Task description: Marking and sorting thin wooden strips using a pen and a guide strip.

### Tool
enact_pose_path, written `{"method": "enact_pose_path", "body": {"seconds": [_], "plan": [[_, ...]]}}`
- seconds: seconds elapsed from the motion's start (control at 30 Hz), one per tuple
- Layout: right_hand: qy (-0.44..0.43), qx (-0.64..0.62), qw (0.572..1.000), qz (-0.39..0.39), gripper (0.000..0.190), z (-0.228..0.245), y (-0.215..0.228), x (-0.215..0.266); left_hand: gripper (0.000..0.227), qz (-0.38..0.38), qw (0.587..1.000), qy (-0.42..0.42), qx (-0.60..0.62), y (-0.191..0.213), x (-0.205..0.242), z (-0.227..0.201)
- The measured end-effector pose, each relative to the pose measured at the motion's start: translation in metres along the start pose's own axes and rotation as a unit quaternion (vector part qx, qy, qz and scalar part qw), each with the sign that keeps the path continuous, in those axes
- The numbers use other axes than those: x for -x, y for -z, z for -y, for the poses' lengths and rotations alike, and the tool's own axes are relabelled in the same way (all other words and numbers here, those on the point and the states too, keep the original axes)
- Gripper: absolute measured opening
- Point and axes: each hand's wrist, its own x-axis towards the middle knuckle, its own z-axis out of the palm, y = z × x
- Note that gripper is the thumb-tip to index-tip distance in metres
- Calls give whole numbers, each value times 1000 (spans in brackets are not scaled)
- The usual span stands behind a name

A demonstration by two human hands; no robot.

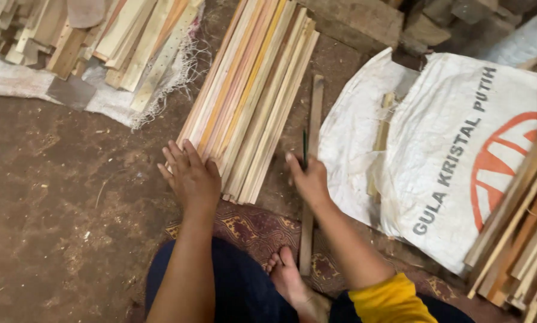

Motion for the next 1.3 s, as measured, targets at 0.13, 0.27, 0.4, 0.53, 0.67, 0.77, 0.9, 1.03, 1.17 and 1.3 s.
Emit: {"method": "enact_pose_path", "body": {"seconds": [0.13, 0.27, 0.4, 0.53, 0.67, 0.77, 0.9, 1.03, 1.17, 1.3], "plan": [[-125, 15, 992, -23, 27, -132, 65, 71, 70, 6, 995, -68, 72, 22, 18, -44], [-138, 51, 978, -144, 23, -197, 147, 133, 53, 87, 965, -178, 171, 4, 60, -88], [-115, 168, 932, -300, 16, -198, 236, 162, 50, 294, 923, -192, 161, -8, 117, -135], [7, 336, 814, -474, 18, -240, 300, 154, 49, 417, 889, -160, 100, -20, 151, -156], [-57, 388, 786, -478, 36, -271, 311, 152, 48, 346, 916, -163, 120, -28, 156, -153], [-94, 350, 770, -525, 41, -282, 321, 148, 57, 342, 915, -146, 156, -38, 153, -144], [-138, 339, 728, -579, 51, -304, 349, 148, 63, 370, 905, -113, 177, -33, 147, -144], [-153, 367, 720, -568, 45, -362, 358, 135, 67, 366, 909, -108, 168, -36, 148, -145], [-156, 397, 708, -563, 38, -374, 360, 136, 74, 382, 893, -47, 233, -26, 146, -158], [-90, 356, 730, -577, 31, -332, 357, 150, 77, 379, 891, 2, 251, -27, 145, -156]]}}
